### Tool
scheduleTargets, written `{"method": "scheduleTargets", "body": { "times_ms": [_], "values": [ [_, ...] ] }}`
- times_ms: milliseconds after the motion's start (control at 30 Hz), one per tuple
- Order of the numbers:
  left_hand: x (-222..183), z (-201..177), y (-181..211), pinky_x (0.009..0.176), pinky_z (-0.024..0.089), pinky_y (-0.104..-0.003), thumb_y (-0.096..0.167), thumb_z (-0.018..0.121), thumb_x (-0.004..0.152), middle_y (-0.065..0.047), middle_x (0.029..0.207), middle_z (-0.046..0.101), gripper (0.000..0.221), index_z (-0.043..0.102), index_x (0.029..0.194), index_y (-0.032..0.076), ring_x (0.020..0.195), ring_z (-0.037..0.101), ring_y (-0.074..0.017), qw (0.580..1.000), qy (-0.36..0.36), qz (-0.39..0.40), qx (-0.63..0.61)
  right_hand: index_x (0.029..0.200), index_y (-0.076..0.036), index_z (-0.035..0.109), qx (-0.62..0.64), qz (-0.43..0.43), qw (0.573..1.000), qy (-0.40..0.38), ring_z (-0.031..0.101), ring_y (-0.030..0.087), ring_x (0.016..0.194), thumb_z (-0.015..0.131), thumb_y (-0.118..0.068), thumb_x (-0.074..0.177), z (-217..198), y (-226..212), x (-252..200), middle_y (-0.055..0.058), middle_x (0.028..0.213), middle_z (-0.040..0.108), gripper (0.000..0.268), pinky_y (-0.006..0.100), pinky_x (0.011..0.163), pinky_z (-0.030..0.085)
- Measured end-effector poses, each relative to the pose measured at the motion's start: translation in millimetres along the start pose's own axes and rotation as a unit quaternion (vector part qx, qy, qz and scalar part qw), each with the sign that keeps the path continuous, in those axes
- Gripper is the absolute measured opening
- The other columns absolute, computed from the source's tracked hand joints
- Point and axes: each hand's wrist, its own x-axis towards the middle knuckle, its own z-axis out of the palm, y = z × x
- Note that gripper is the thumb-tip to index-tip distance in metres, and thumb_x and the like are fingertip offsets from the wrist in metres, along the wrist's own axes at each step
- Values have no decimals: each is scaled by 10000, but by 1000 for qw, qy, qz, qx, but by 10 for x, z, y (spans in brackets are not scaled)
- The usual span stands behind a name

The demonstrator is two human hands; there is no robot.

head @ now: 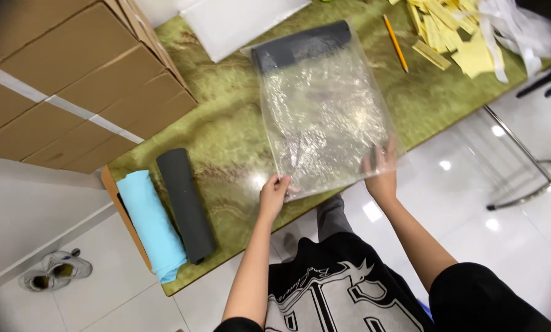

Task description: The person wraps a rolled black item in bubble wrap, places it into a cardboard box, and closes the box. They then secure the box by tying a white ribbon around it in a crisscross pattern.

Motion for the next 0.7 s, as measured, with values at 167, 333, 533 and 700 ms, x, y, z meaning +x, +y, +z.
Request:
{"method": "scheduleTargets", "body": {
  "times_ms": [167, 333, 533, 700],
  "values": [
    [-83, -33, 131, 808, 618, -395, 391, 616, 1081, -70, 809, 775, 269, 710, 1158, 151, 819, 763, -216, 1000, 22, 4, 1, 1484, -69, 647, -32, -114, 990, -72, 514, 438, 1454, 718, -207, 996, -393, -9, -363, 272, 1506, 600, 513, 516, 1260, 350],
    [-13, -67, 46, 858, 601, -459, 436, 624, 1075, -95, 841, 783, 270, 690, 1154, 186, 899, 768, -286, 999, 15, 26, 35, 962, -358, 818, 36, -23, 997, -58, 765, 78, 910, 748, -356, 1025, -328, 310, -536, -160, 916, 793, 94, 238, 878, 584],
    [-193, -333, 524, 677, 697, -338, 353, 615, 1080, -157, 1132, 759, 382, 479, 1334, 101, 870, 768, -233, 999, 4, 28, 16, 897, -244, 806, 95, -10, 995, -26, 774, 166, 828, 724, -242, 1081, -545, -78, 79, -53, 848, 798, 201, 289, 723, 613],
    [-96, -424, 1023, 773, 690, -386, 240, 587, 1037, -176, 1244, 656, 552, 355, 1497, 43, 920, 768, -240, 995, 49, 41, 71, 1215, -134, 797, 150, -48, 984, -79, 740, 315, 1109, 728, -102, 1038, -334, -314, 943, 110, 1199, 772, 192, 408, 842, 637]
  ]
}}
